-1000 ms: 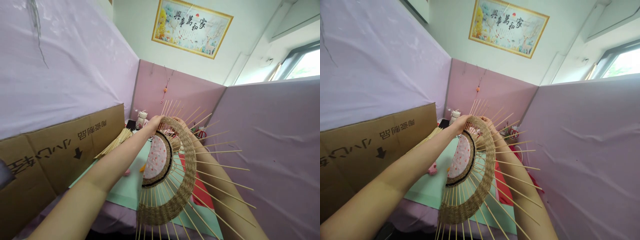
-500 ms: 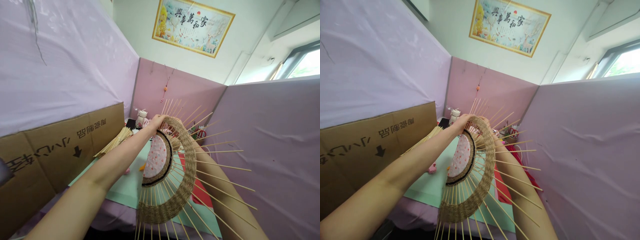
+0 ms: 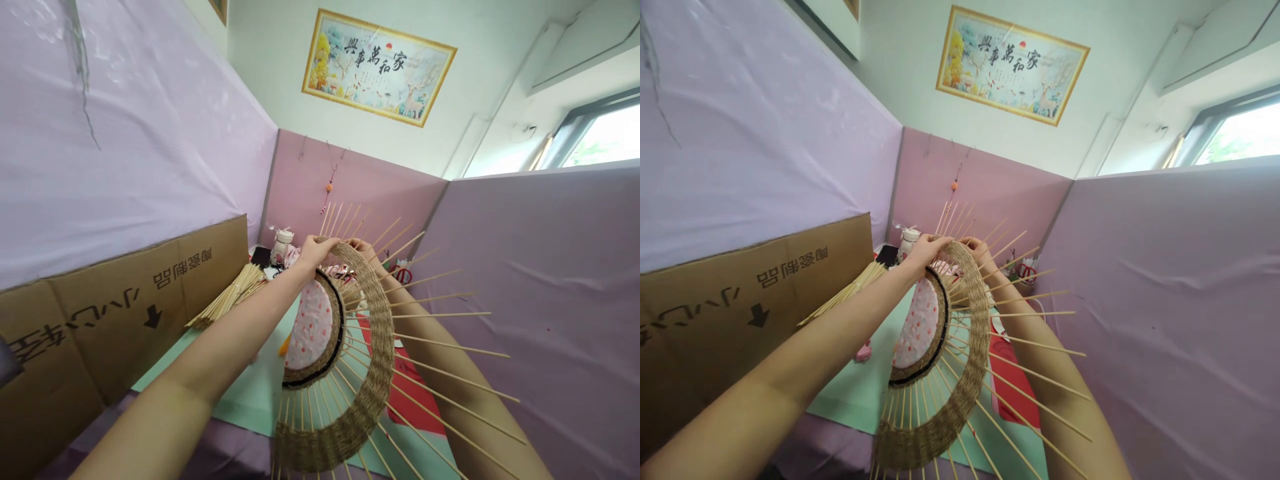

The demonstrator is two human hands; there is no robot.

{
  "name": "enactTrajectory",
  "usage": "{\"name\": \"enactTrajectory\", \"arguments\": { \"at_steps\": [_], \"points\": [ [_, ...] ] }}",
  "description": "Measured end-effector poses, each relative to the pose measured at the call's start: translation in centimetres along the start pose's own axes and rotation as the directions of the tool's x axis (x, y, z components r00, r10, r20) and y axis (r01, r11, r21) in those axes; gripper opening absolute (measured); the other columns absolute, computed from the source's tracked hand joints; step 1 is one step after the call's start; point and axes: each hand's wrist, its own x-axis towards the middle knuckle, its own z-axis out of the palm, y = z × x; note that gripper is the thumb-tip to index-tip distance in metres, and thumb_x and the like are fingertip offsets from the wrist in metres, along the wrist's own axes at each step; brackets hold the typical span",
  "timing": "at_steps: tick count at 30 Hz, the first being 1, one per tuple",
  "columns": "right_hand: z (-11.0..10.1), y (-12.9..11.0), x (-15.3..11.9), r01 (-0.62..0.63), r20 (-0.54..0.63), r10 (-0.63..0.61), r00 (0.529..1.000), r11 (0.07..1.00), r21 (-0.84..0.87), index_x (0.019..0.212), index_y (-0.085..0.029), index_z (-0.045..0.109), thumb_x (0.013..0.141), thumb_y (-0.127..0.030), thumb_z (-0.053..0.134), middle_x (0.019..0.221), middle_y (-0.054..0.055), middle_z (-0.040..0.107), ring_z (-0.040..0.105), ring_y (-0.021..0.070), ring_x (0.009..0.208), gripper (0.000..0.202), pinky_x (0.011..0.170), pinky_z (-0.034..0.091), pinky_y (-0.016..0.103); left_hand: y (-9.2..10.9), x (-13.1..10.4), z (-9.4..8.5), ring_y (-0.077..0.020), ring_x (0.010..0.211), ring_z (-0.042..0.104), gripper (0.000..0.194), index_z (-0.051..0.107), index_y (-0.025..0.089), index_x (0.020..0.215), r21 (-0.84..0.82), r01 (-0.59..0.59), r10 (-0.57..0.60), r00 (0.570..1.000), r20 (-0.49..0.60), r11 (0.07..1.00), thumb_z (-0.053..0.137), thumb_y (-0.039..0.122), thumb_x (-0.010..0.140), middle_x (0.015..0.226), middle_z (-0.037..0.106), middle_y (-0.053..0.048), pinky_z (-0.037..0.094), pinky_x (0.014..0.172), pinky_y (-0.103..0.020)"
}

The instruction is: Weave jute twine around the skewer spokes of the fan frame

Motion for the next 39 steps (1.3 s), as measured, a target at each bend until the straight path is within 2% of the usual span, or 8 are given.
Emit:
{"name": "enactTrajectory", "arguments": {
  "at_steps": [3,6,14,19,24,29,36,39],
  "points": [
    [0.0,-0.5,1.6,0.037,-0.042,-0.038,0.998,0.999,-0.011,0.072,-0.019,0.061,0.067,-0.052,0.075,0.063,-0.001,0.06,0.053,0.0133,0.058,0.036,0.054,0.046,0.028,0.2,-0.3,0.4,-0.0178,0.08,0.063,0.041,0.058,0.016,0.094,0.012,-0.025,0.026,0.998,-0.05,1.0,0.08,0.035,0.065,0.087,0.068,-0.007,0.047,0.071,-0.028],
    [0.3,-1.3,3.0,0.093,-0.079,-0.094,0.992,0.995,-0.022,0.067,-0.019,0.058,0.056,-0.055,0.076,0.057,-0.003,0.055,0.047,0.0111,0.052,0.042,0.051,0.04,0.026,0.5,-0.7,0.9,-0.0181,0.085,0.063,0.043,0.056,0.015,0.094,0.02,-0.044,0.045,0.997,-0.07,0.999,0.08,0.035,0.064,0.092,0.068,-0.009,0.047,0.075,-0.028],
    [2.1,-2.9,4.6,0.173,-0.099,-0.182,0.978,0.981,-0.088,0.061,-0.02,0.054,0.061,-0.058,0.071,0.053,-0.003,0.047,0.039,0.0106,0.049,0.041,0.049,0.033,0.027,1.4,-1.2,1.4,-0.0163,0.081,0.062,0.042,0.055,0.016,0.091,-0.023,-0.053,0.051,0.997,-0.056,0.998,0.082,0.033,0.064,0.088,0.066,-0.007,0.046,0.074,-0.027],
    [2.2,-3.2,4.9,0.218,-0.137,-0.24,0.961,0.964,-0.153,0.06,-0.02,0.053,0.066,-0.054,0.066,0.054,-0.003,0.044,0.034,0.0097,0.05,0.038,0.049,0.029,0.027,1.3,-0.8,1.2,-0.0156,0.076,0.06,0.042,0.057,0.016,0.088,-0.034,-0.033,0.032,0.998,-0.055,0.999,0.084,0.034,0.061,0.082,0.066,-0.005,0.044,0.071,-0.027],
    [1.8,-3.4,5.5,0.272,-0.195,-0.316,0.929,0.936,-0.222,0.068,-0.019,0.055,0.07,-0.046,0.061,0.058,-0.003,0.046,0.037,0.0107,0.055,0.027,0.051,0.03,0.026,1.2,-0.7,1.2,-0.0126,0.064,0.055,0.037,0.058,0.016,0.087,-0.031,-0.006,0.005,0.999,-0.034,0.999,0.081,0.033,0.063,0.074,0.063,-0.002,0.042,0.063,-0.026],
    [1.5,-4.0,5.9,0.318,-0.204,-0.369,0.907,0.917,-0.242,0.078,-0.018,0.058,0.073,-0.036,0.056,0.061,-0.003,0.049,0.041,0.0112,0.054,0.019,0.054,0.034,0.027,1.2,-0.7,1.2,-0.0094,0.053,0.047,0.028,0.056,0.016,0.081,-0.018,0.023,-0.023,1.0,-0.008,1.0,0.077,0.03,0.068,0.064,0.057,0.002,0.037,0.054,-0.024],
    [1.1,-4.3,7.6,0.354,-0.221,-0.411,0.885,0.899,-0.257,0.067,-0.019,0.055,0.072,-0.038,0.063,0.057,-0.003,0.051,0.043,0.0111,0.054,0.021,0.055,0.036,0.027,1.0,-0.4,0.9,-0.0096,0.05,0.044,0.024,0.058,0.017,0.073,-0.019,0.031,-0.03,0.999,0.023,0.999,0.077,0.031,0.067,0.055,0.052,0.004,0.034,0.052,-0.025],
    [1.3,-4.3,8.2,0.374,-0.205,-0.431,0.879,0.889,-0.263,0.07,-0.019,0.058,0.071,-0.036,0.061,0.06,-0.002,0.053,0.045,0.0117,0.057,0.017,0.057,0.037,0.027,0.9,-0.3,0.8,-0.0098,0.05,0.044,0.024,0.06,0.017,0.071,-0.031,0.037,-0.036,0.999,0.038,0.999,0.078,0.032,0.065,0.053,0.052,0.004,0.033,0.052,-0.025]
  ]
}}
